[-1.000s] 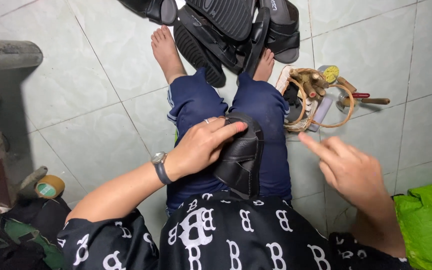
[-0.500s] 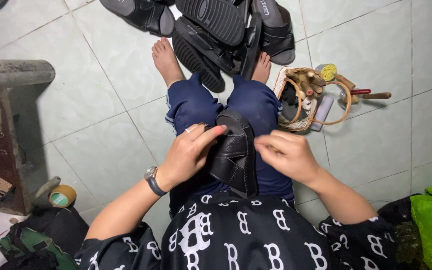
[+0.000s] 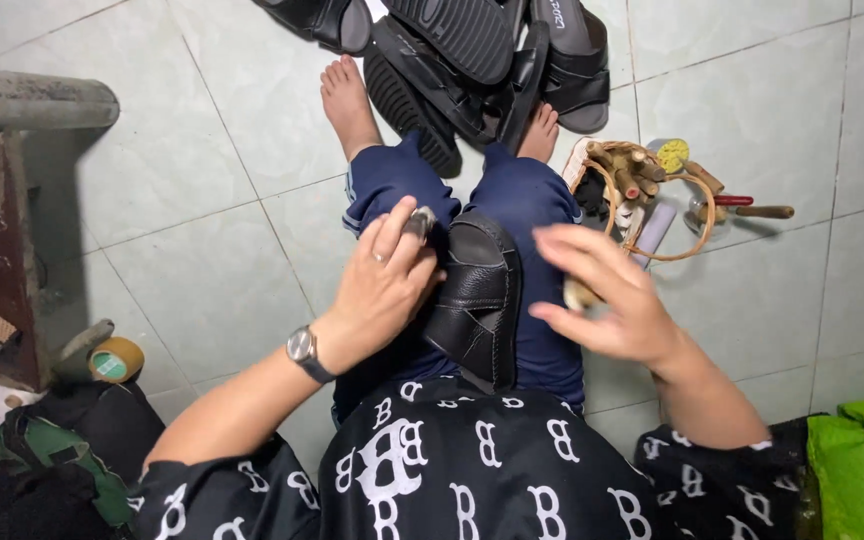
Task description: Hand-stitching the sole of a black sandal using a needle and thread while sitting on the floor.
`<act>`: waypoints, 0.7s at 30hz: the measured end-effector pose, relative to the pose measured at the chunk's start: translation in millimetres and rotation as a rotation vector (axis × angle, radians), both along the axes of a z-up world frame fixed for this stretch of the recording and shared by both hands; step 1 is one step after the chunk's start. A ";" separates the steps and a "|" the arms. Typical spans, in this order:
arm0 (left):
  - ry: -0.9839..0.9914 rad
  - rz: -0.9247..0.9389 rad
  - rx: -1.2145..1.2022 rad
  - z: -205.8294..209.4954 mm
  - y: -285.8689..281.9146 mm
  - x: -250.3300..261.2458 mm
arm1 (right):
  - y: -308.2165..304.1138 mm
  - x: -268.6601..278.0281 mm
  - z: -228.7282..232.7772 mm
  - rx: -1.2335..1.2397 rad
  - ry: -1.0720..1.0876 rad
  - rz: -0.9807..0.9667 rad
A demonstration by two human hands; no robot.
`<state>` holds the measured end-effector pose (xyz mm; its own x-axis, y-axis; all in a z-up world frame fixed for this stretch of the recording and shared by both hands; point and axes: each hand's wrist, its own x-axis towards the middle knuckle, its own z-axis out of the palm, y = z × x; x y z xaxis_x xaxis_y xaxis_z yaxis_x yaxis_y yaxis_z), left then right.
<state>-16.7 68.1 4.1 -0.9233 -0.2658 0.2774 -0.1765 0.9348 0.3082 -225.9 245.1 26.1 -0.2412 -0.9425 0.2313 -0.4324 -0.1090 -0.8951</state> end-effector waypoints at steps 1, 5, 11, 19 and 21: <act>0.002 0.001 0.104 4.2 -3.4 -2.7 | -4.9 0.4 -8.7 0.070 0.042 0.047; 0.132 -0.195 1.274 14.4 -16.0 -9.4 | -12.1 2.6 -21.7 0.110 0.314 0.083; 0.120 0.153 1.808 -56.8 -29.9 0.8 | -30.3 -2.7 -17.9 0.024 0.599 0.232; 0.017 0.403 0.818 -17.8 -71.5 22.7 | -14.7 -17.5 -12.8 0.207 0.540 0.260; -0.038 0.360 0.418 4.6 -53.8 11.0 | -8.7 -18.3 -14.2 0.207 0.586 0.265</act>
<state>-5.7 14.3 8.8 -0.7613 -0.6466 0.0484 -0.4805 0.6128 0.6274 -244.2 236.4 11.9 0.1149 -0.9914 0.0619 -0.8348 -0.1302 -0.5350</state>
